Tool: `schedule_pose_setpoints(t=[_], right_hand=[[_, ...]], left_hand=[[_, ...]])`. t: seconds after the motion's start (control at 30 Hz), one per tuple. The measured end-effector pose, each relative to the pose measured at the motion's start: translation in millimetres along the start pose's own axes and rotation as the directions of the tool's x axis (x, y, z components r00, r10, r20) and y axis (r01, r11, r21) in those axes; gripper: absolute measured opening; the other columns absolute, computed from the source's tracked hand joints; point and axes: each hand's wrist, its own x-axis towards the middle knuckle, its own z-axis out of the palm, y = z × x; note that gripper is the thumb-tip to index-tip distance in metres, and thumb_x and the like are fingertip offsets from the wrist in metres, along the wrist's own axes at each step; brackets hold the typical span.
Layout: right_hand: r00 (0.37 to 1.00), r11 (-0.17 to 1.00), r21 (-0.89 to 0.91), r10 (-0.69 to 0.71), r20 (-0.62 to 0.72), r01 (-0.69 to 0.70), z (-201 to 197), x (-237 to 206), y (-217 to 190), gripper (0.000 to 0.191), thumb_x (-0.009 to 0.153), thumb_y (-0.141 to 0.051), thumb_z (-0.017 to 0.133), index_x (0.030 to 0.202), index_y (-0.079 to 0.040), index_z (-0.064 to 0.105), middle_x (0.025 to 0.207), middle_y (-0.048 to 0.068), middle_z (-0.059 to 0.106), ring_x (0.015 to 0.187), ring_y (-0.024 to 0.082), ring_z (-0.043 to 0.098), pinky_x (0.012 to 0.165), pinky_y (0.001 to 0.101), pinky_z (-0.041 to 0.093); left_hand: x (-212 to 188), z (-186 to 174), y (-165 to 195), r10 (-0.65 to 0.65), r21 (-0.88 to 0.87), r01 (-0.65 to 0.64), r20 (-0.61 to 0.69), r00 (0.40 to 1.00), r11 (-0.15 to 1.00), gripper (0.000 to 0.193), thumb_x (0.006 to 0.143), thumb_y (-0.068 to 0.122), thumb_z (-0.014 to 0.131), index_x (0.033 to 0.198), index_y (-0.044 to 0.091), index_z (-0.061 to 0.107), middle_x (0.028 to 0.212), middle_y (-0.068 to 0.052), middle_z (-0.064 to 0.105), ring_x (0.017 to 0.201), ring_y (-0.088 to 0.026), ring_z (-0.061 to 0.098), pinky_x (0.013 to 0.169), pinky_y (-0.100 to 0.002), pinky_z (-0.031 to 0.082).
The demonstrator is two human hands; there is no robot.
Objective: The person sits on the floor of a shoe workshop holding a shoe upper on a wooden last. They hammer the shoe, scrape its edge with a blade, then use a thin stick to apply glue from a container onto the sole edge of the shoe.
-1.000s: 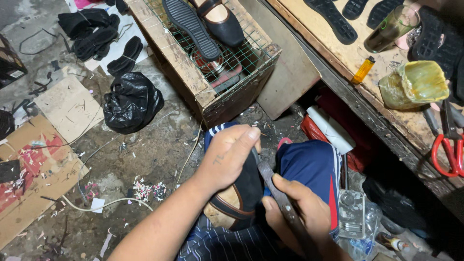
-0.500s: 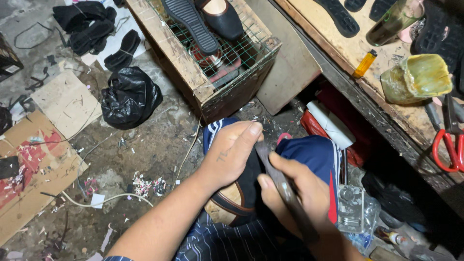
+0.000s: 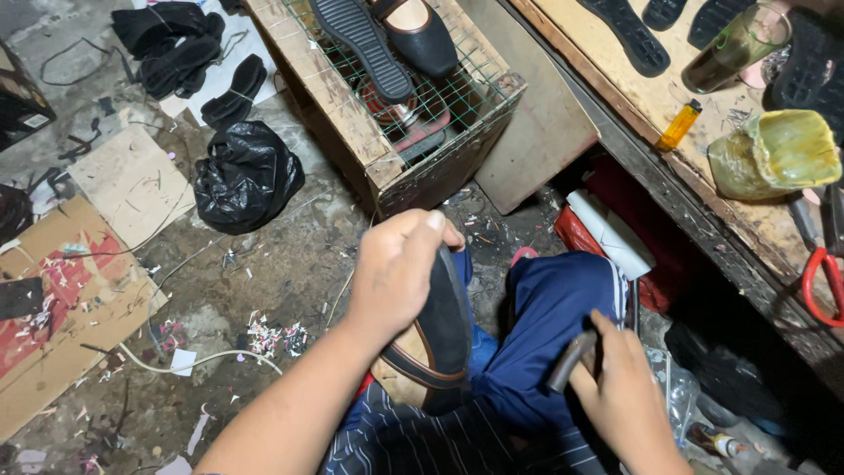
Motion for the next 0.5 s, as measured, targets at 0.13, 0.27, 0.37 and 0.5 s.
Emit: schedule_pose_setpoints(t=[0.13,0.27,0.37,0.5], right_hand=[[0.996,0.996,-0.069,0.061,0.063,-0.057,7,-23,18,0.071,0.072,-0.02,0.082,0.137,-0.011,0.056,0.106,0.017,0.064,0.098,0.037,0.067,0.085,0.0436,0.054],[0.973,0.968,-0.234,0.134,0.185,-0.089,-1,-30,15,0.079,0.07,-0.034,0.088,0.141,-0.022,0.057,0.107,0.011,0.067,0.103,0.032,0.068,0.088,0.042,0.055],[0.919,0.931,-0.349,0.226,0.322,-0.106,-20,-22,4,0.084,0.068,-0.043,0.087,0.144,-0.027,0.055,0.111,0.007,0.069,0.111,0.028,0.067,0.094,0.0395,0.054],[0.923,0.937,-0.342,0.195,0.332,-0.075,-43,-15,-8,0.08,0.076,-0.05,0.086,0.144,-0.021,0.055,0.113,0.009,0.07,0.112,0.027,0.067,0.095,0.0372,0.054]], left_hand=[[5,-4,-11,-0.155,-0.117,0.159,0.044,0.987,0.98,0.039,0.105,0.029,0.048,0.085,0.001,0.068,0.084,-0.006,0.069,0.08,-0.013,0.061,0.077,-0.029,0.051],[4,3,-16,-0.169,-0.138,0.176,0.061,0.984,0.975,0.041,0.105,0.032,0.048,0.086,0.001,0.067,0.084,-0.005,0.069,0.08,-0.012,0.062,0.076,-0.028,0.052],[5,8,-14,-0.172,-0.201,0.186,0.081,0.982,0.962,0.037,0.106,0.029,0.049,0.087,0.002,0.067,0.084,-0.004,0.069,0.081,-0.011,0.062,0.077,-0.028,0.052],[2,9,-6,-0.076,-0.085,0.087,0.125,0.989,0.993,0.017,0.096,0.019,0.064,0.093,0.002,0.063,0.087,-0.004,0.065,0.084,-0.01,0.06,0.078,-0.028,0.052]])
